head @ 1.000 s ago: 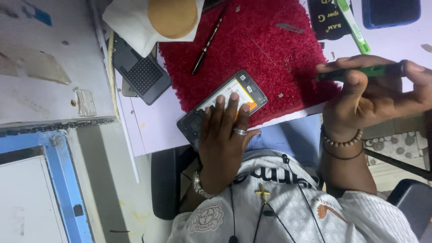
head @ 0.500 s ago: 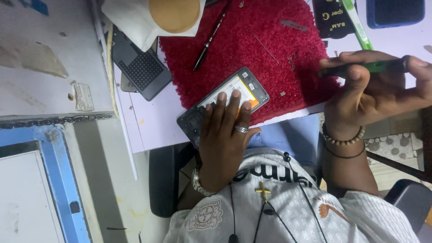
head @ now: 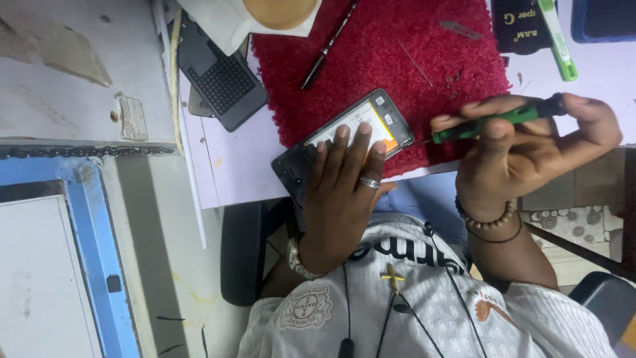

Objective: Unscrewing small screws from the internal components of a disassembled smartphone using a precision screwdriver

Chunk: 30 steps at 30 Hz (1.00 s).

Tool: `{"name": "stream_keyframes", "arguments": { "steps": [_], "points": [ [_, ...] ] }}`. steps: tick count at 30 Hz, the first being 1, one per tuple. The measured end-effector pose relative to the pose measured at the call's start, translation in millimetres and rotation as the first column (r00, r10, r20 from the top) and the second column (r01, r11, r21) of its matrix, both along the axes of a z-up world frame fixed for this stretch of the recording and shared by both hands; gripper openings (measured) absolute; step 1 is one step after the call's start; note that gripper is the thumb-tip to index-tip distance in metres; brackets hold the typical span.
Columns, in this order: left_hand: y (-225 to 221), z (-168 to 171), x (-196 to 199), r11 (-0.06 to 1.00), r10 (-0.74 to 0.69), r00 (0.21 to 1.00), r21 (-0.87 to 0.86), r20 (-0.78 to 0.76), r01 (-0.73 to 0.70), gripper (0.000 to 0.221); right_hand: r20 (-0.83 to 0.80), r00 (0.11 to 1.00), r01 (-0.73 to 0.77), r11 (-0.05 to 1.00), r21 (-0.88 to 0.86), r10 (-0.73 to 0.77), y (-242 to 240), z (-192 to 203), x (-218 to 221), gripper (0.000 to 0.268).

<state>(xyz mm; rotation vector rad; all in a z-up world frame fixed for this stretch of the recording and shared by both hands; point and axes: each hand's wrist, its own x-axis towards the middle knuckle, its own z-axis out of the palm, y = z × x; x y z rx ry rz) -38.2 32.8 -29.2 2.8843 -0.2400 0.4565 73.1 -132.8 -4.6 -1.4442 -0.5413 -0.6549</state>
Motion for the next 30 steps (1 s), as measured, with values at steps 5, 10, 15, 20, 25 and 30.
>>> {"name": "stream_keyframes", "arguments": {
  "steps": [5, 10, 15, 20, 25, 30],
  "points": [
    [0, 0, 0, 1.0, 0.008, 1.0, 0.018, -0.02, -0.008, 0.098, 0.033, 0.999, 0.04, 0.999, 0.005, -0.041, -7, -15, 7, 0.037],
    [1, -7, -3, 1.0, -0.002, 1.0, -0.008, -0.019, 0.002, 0.11, 0.044, 0.998, 0.04, 0.998, -0.041, -0.038, -13, -20, 10, 0.038],
    [1, -2, -2, 1.0, 0.001, 0.999, 0.014, -0.043, 0.0, 0.105, 0.0, 1.0, 0.027, 1.0, -0.014, -0.027, -8, -16, 4, 0.04],
    [0, 0, -1, 1.0, 0.005, 1.0, 0.014, -0.023, -0.004, 0.104, -0.015, 0.999, 0.037, 0.999, -0.027, -0.038, -9, -15, 3, 0.041],
    [1, -13, -6, 1.0, -0.002, 0.999, 0.015, -0.035, 0.002, 0.122, -0.018, 0.999, -0.045, 0.998, 0.048, 0.045, -8, -15, 1, 0.044],
    [1, 1, -1, 1.0, -0.003, 0.999, 0.016, -0.042, 0.003, 0.098, -0.014, 1.0, -0.008, 0.999, 0.046, 0.009, -6, -14, 0, 0.042]
  ]
}}
